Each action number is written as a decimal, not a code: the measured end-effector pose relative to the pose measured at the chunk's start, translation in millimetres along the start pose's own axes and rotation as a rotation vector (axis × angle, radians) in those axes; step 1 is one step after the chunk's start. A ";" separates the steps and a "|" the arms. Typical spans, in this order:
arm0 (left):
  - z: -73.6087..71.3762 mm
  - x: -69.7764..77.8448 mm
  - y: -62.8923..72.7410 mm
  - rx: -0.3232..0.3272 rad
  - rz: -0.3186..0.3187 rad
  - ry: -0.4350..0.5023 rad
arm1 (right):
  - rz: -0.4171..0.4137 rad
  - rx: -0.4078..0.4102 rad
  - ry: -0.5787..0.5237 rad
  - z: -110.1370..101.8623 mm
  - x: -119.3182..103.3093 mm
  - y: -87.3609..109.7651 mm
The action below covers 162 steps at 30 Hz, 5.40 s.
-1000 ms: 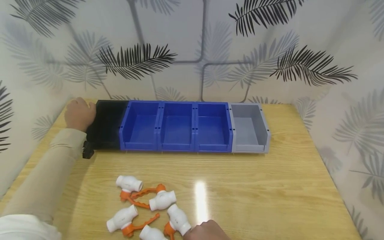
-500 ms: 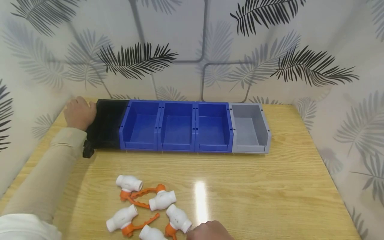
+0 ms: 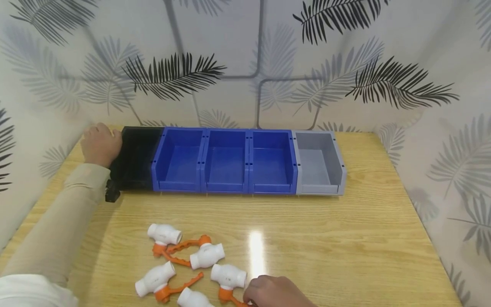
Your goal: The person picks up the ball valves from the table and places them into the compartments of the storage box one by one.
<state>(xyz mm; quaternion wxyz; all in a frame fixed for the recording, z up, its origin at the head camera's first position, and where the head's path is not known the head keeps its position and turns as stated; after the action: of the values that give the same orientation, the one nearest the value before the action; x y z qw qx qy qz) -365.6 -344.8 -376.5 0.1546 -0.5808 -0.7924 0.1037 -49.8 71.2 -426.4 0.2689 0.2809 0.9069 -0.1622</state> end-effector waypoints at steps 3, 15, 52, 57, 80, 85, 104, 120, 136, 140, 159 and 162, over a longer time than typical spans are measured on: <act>-2.3 1.0 1.3 0.007 -0.002 0.001 | -0.011 -0.005 0.012 -0.7 1.0 1.1; 1.7 -1.3 0.1 -0.034 -0.013 0.008 | 0.108 -0.075 -0.066 3.8 9.5 -0.4; -1.9 6.0 -4.5 -0.057 0.007 0.025 | -0.066 0.150 0.089 -17.0 -3.8 -5.8; -0.1 5.6 -6.8 -0.060 0.013 0.026 | -0.091 0.165 0.088 -21.1 -7.2 -6.8; 5.5 4.8 -19.6 -0.036 0.018 0.037 | -0.109 0.242 0.154 -42.4 -4.3 -7.5; 3.3 3.9 -15.7 -0.037 0.007 0.032 | -0.060 0.264 0.115 -54.8 -0.1 -2.9; -1.8 2.9 -6.1 -0.024 -0.003 0.039 | 0.081 0.512 0.217 -120.2 33.0 28.8; -5.5 5.1 -5.9 -0.023 0.001 0.039 | 0.334 0.634 0.319 -166.3 69.0 54.3; 1.1 1.8 -8.2 -0.046 -0.006 0.041 | 0.354 0.743 0.314 -183.2 89.6 65.3; 3.1 0.8 -8.8 -0.044 -0.010 0.036 | 0.363 0.765 0.316 -185.1 96.2 64.6; 3.1 1.1 -12.0 -0.030 -0.007 0.042 | 0.442 0.770 0.270 -187.1 131.6 46.7; 3.5 1.9 -13.0 -0.041 -0.004 0.042 | 0.464 0.754 0.262 -185.6 135.9 43.6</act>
<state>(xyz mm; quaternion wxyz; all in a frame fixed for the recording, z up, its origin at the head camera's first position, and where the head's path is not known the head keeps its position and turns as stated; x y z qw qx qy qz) -378.9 -346.9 -375.0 0.1597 -0.5842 -0.7922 0.0749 -192.2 245.6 -362.2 0.0603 0.5729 0.7241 -0.3792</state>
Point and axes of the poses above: each hand's wrist, its own y-axis away from the middle knuckle, its own z-axis out of the palm, x = y × z, the point moved 10 cm from there along -y, towards the middle knuckle, and after that the axes turned 11 degrees about -y, right-handed, at the moved point
